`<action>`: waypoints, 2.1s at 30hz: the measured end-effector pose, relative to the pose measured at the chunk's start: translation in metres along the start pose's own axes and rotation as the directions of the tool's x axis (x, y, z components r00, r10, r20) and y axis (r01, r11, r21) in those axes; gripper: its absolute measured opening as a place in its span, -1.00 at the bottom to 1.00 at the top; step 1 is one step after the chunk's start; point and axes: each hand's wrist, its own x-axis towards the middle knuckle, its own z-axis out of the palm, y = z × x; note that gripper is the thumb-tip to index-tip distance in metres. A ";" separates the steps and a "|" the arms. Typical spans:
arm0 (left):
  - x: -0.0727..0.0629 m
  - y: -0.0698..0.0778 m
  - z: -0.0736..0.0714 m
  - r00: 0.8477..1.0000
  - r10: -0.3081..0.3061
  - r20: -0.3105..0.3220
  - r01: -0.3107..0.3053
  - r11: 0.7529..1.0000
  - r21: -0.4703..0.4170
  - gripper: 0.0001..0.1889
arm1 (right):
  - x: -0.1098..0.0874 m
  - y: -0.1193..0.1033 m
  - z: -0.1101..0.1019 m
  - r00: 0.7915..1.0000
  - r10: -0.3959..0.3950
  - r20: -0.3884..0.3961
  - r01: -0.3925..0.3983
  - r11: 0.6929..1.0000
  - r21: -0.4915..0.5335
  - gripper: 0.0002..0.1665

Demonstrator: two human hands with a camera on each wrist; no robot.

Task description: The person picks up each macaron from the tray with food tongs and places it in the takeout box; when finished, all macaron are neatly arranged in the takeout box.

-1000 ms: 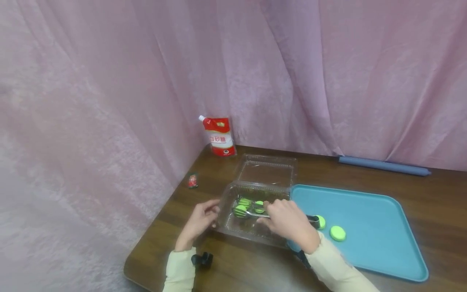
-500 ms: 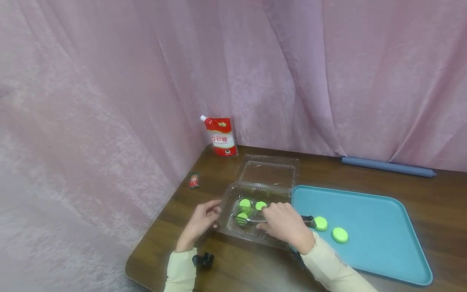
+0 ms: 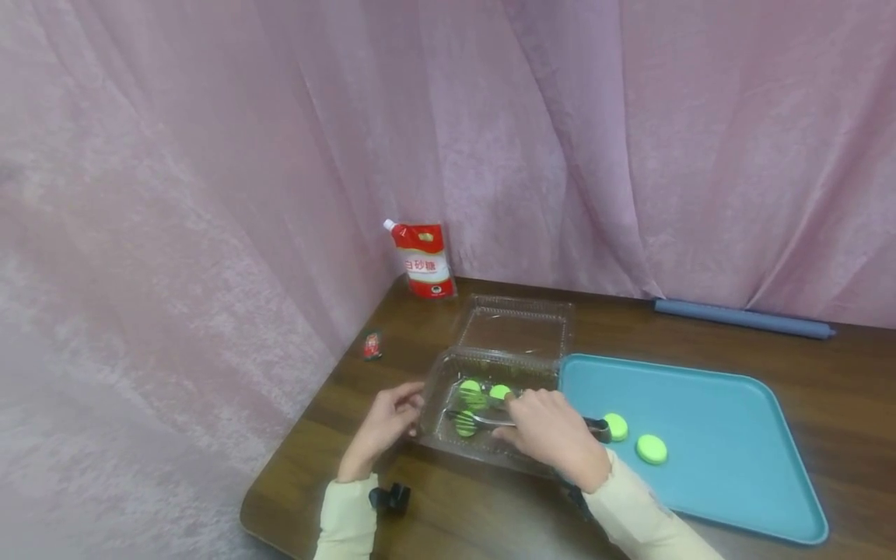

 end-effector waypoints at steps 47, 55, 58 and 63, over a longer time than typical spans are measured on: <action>0.004 -0.005 -0.001 1.000 -0.025 0.019 0.025 0.999 -0.034 -0.46 | -0.126 0.057 -0.039 0.875 0.482 -0.034 -0.481 0.876 0.030 -0.10; 0.000 -0.005 -0.003 1.000 -0.023 0.017 0.024 0.999 -0.022 -0.47 | -0.152 0.071 -0.038 0.843 0.538 0.024 -0.538 0.842 0.044 -0.10; -0.001 -0.005 -0.003 1.000 -0.022 0.014 0.022 0.999 -0.023 -0.48 | -0.162 0.076 -0.037 0.843 0.538 0.026 -0.538 0.840 0.067 -0.11; -0.002 -0.002 -0.003 1.000 -0.029 0.008 0.030 0.999 -0.028 -0.48 | -0.174 0.083 -0.037 0.829 0.557 0.043 -0.558 0.828 0.050 -0.09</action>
